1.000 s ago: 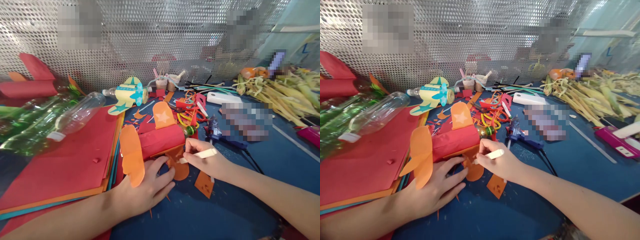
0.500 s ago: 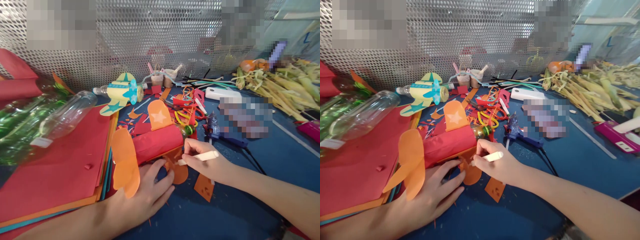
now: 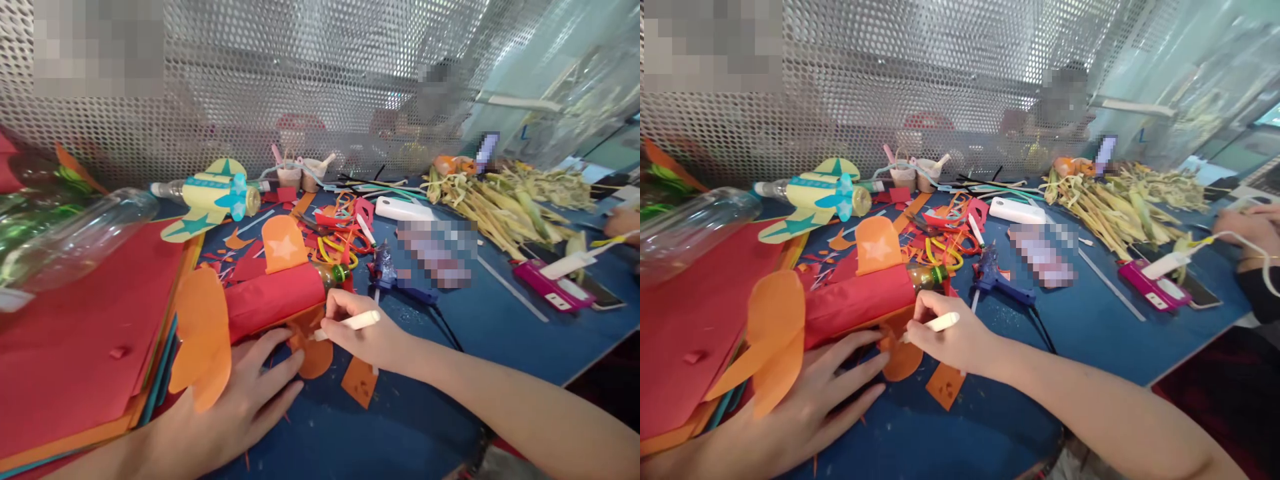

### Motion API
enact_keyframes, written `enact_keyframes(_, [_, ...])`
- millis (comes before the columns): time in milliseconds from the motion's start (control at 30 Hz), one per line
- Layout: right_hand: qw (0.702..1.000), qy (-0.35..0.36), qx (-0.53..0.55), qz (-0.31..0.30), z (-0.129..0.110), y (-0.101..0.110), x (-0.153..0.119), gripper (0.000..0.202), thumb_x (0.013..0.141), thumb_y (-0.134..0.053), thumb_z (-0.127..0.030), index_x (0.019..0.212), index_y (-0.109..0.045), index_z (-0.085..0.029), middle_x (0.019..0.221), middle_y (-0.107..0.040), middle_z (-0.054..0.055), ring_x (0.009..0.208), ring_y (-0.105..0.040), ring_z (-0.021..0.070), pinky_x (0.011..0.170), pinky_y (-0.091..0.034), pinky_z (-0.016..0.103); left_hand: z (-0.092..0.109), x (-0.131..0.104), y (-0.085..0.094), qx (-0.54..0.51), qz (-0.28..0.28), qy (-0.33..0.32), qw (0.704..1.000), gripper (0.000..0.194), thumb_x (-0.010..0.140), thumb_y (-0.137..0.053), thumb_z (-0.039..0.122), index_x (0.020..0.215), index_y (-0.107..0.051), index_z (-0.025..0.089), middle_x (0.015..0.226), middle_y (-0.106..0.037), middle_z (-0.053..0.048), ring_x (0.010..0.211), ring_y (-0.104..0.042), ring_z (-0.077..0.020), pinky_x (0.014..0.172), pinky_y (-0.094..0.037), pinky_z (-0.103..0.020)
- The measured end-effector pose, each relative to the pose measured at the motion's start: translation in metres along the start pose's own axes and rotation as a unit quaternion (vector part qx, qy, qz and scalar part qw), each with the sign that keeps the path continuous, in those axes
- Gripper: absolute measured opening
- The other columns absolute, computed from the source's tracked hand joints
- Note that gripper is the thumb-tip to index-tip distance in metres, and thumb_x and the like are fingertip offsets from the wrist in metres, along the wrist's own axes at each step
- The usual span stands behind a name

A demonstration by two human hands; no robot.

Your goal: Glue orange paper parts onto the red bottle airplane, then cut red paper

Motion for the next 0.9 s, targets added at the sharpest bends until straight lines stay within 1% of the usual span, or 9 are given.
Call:
enact_keyframes(133, [1.000, -0.002, -0.003, -0.005, 0.000, -0.001, 0.001, 0.019, 0.078, -0.056, -0.021, 0.067, -0.041, -0.022, 0.056, -0.045, -0.008, 0.048, -0.036, 0.0080, 0.046, -0.025, 0.021, 0.000, 0.002, 0.003, 0.014, -0.002, -0.002, 1.000, 0.028, 0.092, -0.050, 0.034, 0.117, -0.063, 0.030, 0.126, -0.059, -0.007, 0.093, -0.067, -0.0239, 0.076, -0.056, -0.039])
enact_keyframes(233, [1.000, 0.006, -0.001, 0.001, 0.000, -0.001, 0.001, 0.020, 0.078, -0.056, -0.021, 0.066, -0.040, -0.022, 0.054, -0.042, -0.008, 0.047, -0.035, 0.0080, 0.046, -0.026, 0.021, -0.001, 0.003, 0.005, 0.018, -0.001, -0.019, 1.000, 0.029, 0.093, -0.047, 0.035, 0.117, -0.064, 0.030, 0.123, -0.061, -0.007, 0.091, -0.068, -0.0235, 0.076, -0.057, -0.038])
enact_keyframes(333, [1.000, 0.008, -0.005, 0.013, -0.001, -0.001, 0.001, 0.020, 0.077, -0.055, -0.019, 0.065, -0.039, -0.022, 0.053, -0.040, -0.009, 0.047, -0.034, 0.0079, 0.046, -0.026, 0.020, -0.002, 0.003, 0.006, 0.003, 0.014, -0.027, 1.000, 0.029, 0.094, -0.046, 0.034, 0.116, -0.065, 0.029, 0.122, -0.062, -0.007, 0.092, -0.068, -0.0222, 0.079, -0.057, -0.036])
enact_keyframes(400, [1.000, 0.018, -0.008, 0.018, -0.002, -0.001, 0.001, 0.019, 0.077, -0.054, -0.020, 0.065, -0.039, -0.022, 0.054, -0.040, -0.008, 0.048, -0.034, 0.0081, 0.047, -0.026, 0.020, -0.003, 0.004, 0.008, -0.008, 0.027, -0.029, 0.999, 0.029, 0.094, -0.046, 0.032, 0.114, -0.066, 0.028, 0.122, -0.062, -0.007, 0.093, -0.068, -0.0218, 0.081, -0.057, -0.036])
enact_keyframes(500, [0.999, 0.032, -0.014, 0.018, -0.005, -0.001, 0.001, 0.019, 0.077, -0.054, -0.020, 0.065, -0.039, -0.022, 0.055, -0.041, -0.008, 0.049, -0.036, 0.0085, 0.048, -0.027, 0.020, -0.001, 0.008, 0.010, -0.010, 0.023, -0.043, 0.999, 0.029, 0.095, -0.043, 0.031, 0.110, -0.068, 0.026, 0.118, -0.064, -0.009, 0.091, -0.069, -0.0219, 0.079, -0.058, -0.036])
enact_keyframes(633, [0.999, 0.024, -0.024, 0.012, -0.004, -0.001, 0.001, 0.018, 0.077, -0.054, -0.019, 0.065, -0.040, -0.021, 0.057, -0.045, -0.007, 0.051, -0.037, 0.0087, 0.048, -0.028, 0.020, 0.001, 0.012, 0.014, 0.015, 0.028, -0.054, 0.998, 0.032, 0.096, -0.040, 0.032, 0.108, -0.069, 0.024, 0.113, -0.066, -0.010, 0.089, -0.070, -0.0224, 0.074, -0.059, -0.035])
enact_keyframes(767, [0.999, 0.022, -0.030, 0.018, -0.001, -0.001, 0.002, 0.019, 0.076, -0.056, -0.019, 0.065, -0.040, -0.021, 0.054, -0.042, -0.008, 0.049, -0.035, 0.0084, 0.047, -0.027, 0.021, 0.002, 0.011, 0.013, 0.031, 0.033, -0.055, 0.997, 0.032, 0.095, -0.040, 0.032, 0.108, -0.069, 0.024, 0.111, -0.066, -0.010, 0.086, -0.070, -0.0223, 0.073, -0.059, -0.036])
enact_keyframes(900, [1.000, 0.014, 0.005, 0.013, 0.000, -0.001, 0.003, 0.020, 0.076, -0.056, -0.017, 0.064, -0.040, -0.021, 0.052, -0.040, -0.009, 0.047, -0.033, 0.0081, 0.047, -0.026, 0.020, 0.002, 0.010, 0.013, 0.021, 0.050, -0.045, 0.998, 0.030, 0.095, -0.041, 0.032, 0.108, -0.068, 0.026, 0.111, -0.066, -0.008, 0.086, -0.070, -0.0206, 0.075, -0.059, -0.033])
Point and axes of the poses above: each hand's wrist, its own x-axis towards the middle knuckle, its own y-axis out of the back of the hand, z = x × y, the point moved 4 cm from there along x, towards the middle knuckle
